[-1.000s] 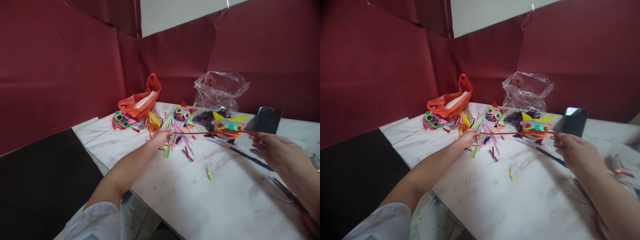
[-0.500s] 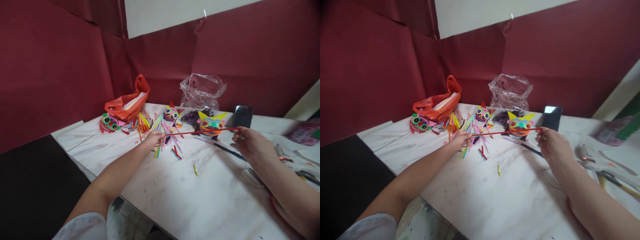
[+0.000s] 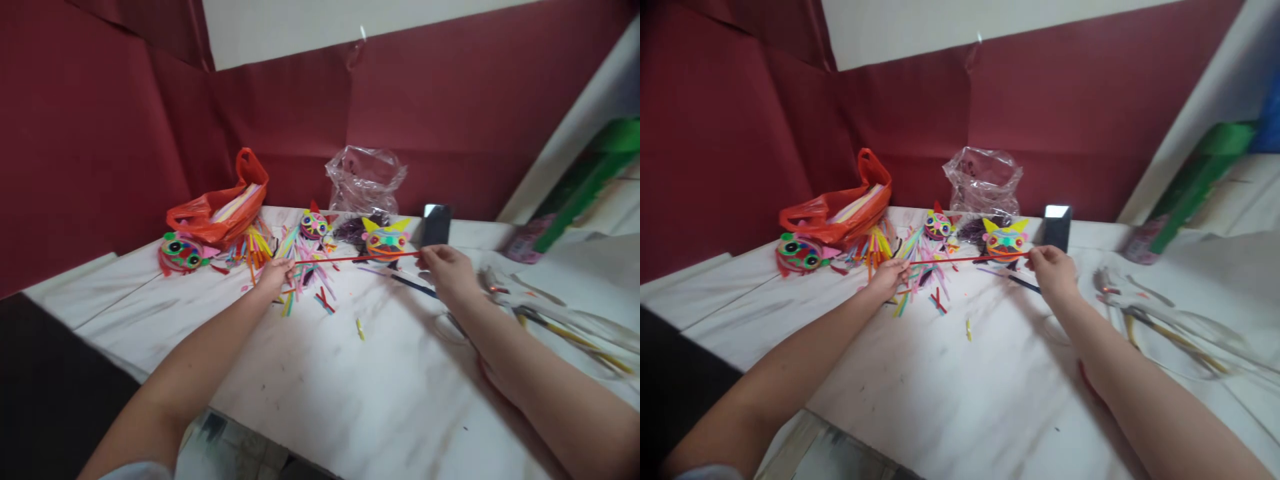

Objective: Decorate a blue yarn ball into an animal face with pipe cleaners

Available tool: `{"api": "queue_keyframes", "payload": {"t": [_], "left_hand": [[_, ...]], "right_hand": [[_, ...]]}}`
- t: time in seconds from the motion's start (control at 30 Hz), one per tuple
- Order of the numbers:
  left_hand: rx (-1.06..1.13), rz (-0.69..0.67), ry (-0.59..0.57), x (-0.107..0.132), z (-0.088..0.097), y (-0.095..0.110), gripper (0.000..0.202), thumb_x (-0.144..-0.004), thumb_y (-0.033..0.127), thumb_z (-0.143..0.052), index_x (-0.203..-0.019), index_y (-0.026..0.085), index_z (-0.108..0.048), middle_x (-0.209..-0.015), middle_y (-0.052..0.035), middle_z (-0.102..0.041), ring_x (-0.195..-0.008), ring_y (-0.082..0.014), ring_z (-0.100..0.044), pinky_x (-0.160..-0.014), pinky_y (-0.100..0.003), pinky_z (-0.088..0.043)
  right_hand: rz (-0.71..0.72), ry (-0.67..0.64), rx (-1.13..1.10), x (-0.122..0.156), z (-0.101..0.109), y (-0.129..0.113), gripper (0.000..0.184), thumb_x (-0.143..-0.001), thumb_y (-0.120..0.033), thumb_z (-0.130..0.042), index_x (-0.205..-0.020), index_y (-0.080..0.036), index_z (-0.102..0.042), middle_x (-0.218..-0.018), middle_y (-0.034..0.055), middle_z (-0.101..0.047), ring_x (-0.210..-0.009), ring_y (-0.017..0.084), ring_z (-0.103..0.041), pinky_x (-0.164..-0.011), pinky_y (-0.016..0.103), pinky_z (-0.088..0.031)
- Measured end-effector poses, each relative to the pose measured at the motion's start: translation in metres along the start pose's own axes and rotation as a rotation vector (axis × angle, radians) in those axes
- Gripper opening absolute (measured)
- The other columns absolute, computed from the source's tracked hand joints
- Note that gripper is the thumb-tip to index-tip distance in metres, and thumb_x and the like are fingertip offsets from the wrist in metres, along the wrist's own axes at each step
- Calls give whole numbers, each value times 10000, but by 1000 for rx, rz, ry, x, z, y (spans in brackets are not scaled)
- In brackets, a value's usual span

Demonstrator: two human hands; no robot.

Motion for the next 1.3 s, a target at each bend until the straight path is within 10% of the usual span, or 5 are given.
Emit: {"api": "queue_keyframes", "payload": {"t": [1.03, 1.17, 1.3], "left_hand": [[-74, -131, 82, -9, 5, 3, 249, -641, 342, -681, -605, 163, -511, -536, 31, -483, -430, -74, -393, -455, -222, -357], [-182, -271, 189, -10, 8, 8, 142, -652, 266, -679, -697, 180, -575, -687, -11, -577, -651, -158, -550, -645, -296, -470], [-624, -747, 60, 19, -16, 12, 157, -767, 270, -616, -904, 198, -644, -1009, -68, -662, -1032, -229, -569, -968, -399, -423]], "right_hand": [[-343, -121, -309, -2, -10, 11, 257, -647, -323, -759, -551, -159, -585, -550, 19, -637, -479, 80, -501, -495, 212, -435], [-378, -148, -331, 2, -15, 10, 291, -604, -337, -792, -523, -157, -578, -544, 26, -638, -460, 79, -505, -468, 211, -429], [-384, -212, -371, 15, -25, -4, 336, -558, -409, -827, -560, -160, -602, -570, 24, -650, -464, 86, -521, -463, 218, -435]]}}
Point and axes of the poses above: each hand's wrist, its own x-axis away from the middle knuckle, its own z-axis out of the back of the hand, y = z × x, the point moved 2 cm from there along -x, towards the middle knuckle
